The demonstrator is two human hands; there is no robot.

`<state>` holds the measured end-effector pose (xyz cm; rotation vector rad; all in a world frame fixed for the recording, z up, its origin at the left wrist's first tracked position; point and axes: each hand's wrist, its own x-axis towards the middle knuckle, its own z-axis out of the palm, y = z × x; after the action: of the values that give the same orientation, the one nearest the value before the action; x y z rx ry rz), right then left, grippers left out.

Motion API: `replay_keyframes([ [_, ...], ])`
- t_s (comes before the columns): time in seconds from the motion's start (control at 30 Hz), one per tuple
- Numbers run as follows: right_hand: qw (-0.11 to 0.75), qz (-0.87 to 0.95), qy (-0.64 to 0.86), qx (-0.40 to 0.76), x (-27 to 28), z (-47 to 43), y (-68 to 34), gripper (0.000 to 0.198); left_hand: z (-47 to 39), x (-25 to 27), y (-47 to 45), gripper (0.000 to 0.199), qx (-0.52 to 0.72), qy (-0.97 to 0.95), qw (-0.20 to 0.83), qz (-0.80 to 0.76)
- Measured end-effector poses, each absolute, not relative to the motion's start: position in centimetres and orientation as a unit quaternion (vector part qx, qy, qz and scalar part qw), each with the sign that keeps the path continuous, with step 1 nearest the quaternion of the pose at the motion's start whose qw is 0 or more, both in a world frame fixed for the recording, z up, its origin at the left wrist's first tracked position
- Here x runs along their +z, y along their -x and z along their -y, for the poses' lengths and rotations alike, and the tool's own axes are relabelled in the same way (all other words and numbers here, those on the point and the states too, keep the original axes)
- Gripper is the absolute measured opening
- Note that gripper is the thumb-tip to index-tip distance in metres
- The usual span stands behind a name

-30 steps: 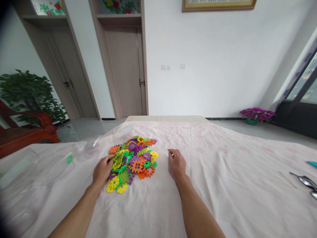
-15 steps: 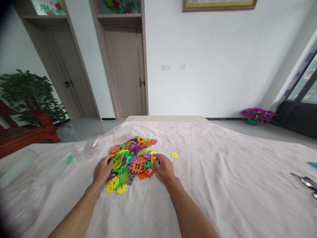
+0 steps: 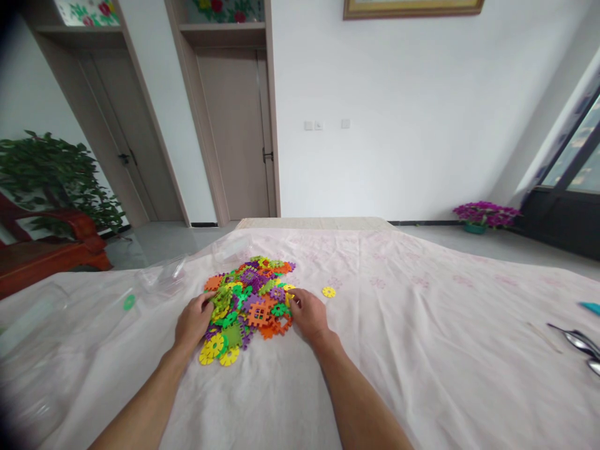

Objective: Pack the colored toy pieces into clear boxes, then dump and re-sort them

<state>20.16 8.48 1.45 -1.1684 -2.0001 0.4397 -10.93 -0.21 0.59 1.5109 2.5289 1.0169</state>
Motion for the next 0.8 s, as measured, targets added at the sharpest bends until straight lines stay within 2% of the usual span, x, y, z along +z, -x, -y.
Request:
replay_keyframes([
  [0.27, 0.497, 0.703, 0.48, 0.168, 0.5, -10.0, -21.1, 0.038, 0.3, 0.7, 10.8, 0.037, 0.327, -0.49, 0.009, -0.808],
  [0.6, 0.455, 0.63, 0.614, 0.136, 0.8, -11.4, -24.9, 0.039, 0.2, 0.5, 11.0, 0.036, 0.316, -0.495, 0.001, -0.809],
  [0.8, 0.447, 0.641, 0.622, 0.055, 1.2, -11.3, -25.4, 0.037, 0.3, 0.8, 10.7, 0.037, 0.319, -0.495, 0.002, -0.809],
])
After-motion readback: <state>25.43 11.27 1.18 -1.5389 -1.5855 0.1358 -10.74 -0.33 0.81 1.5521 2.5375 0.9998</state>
